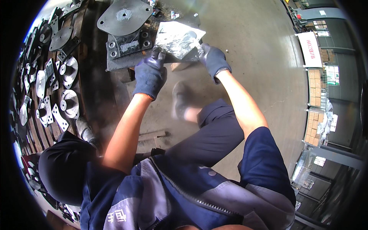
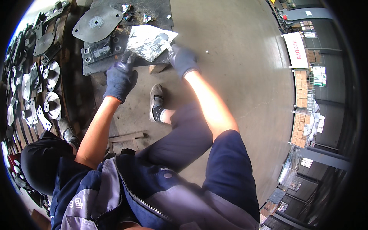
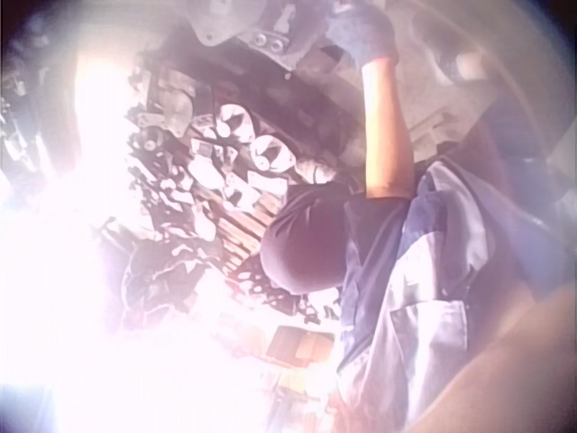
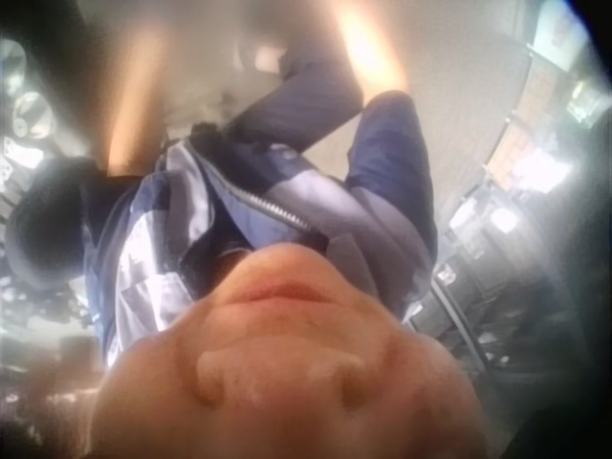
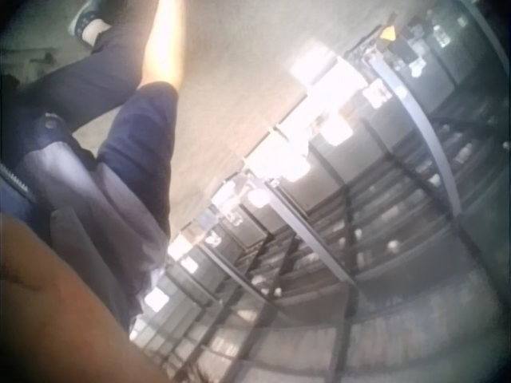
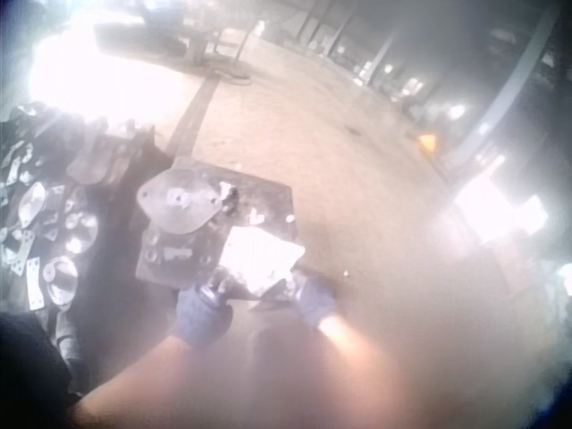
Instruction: The person scoops a white compound from a sheet and applies it to the surface of metal parts using a small tool. They work on several parts sequentially, spreading the material and placing each finished part onto a nearby wooden pallet.
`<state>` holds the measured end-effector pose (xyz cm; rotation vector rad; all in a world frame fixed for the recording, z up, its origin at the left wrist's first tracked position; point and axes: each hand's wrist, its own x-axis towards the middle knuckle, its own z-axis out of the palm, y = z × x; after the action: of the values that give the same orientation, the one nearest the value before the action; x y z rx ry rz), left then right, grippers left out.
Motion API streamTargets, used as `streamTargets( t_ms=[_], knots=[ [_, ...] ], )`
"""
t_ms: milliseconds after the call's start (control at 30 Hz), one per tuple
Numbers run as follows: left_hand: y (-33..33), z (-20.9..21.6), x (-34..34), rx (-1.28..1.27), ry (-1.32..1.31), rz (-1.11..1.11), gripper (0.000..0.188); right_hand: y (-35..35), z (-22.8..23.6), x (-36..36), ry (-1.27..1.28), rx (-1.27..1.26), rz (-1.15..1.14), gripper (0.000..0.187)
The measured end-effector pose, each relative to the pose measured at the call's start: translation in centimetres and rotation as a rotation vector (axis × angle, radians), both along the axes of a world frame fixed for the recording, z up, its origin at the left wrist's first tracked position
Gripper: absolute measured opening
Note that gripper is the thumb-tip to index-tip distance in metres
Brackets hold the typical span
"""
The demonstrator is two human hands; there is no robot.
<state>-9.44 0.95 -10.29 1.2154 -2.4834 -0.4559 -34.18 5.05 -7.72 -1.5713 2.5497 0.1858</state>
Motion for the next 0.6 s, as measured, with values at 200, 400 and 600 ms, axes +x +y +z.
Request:
streamTargets(
  t_ms=[200, 400, 600],
  knots=[
    [-0.1, 0.3, 0.3, -0.012, 0.007, -0.007, 0.058, 1.2, -0.2, -0.2, -0.33, -0.169, 0.151, 0.022],
    [0.1, 0.1, 0.2, -0.028, 0.005, -0.017, 0.059, 0.3, -1.0, -1.9, -0.204, -0.16, -0.01, 0.024],
    [0.2, 0.0, 0.2, -0.023, -0.02, -0.011, 0.061, -1.0, -0.8, -1.3, -0.078, -0.052, 0.179, 0.024]
  ],
)
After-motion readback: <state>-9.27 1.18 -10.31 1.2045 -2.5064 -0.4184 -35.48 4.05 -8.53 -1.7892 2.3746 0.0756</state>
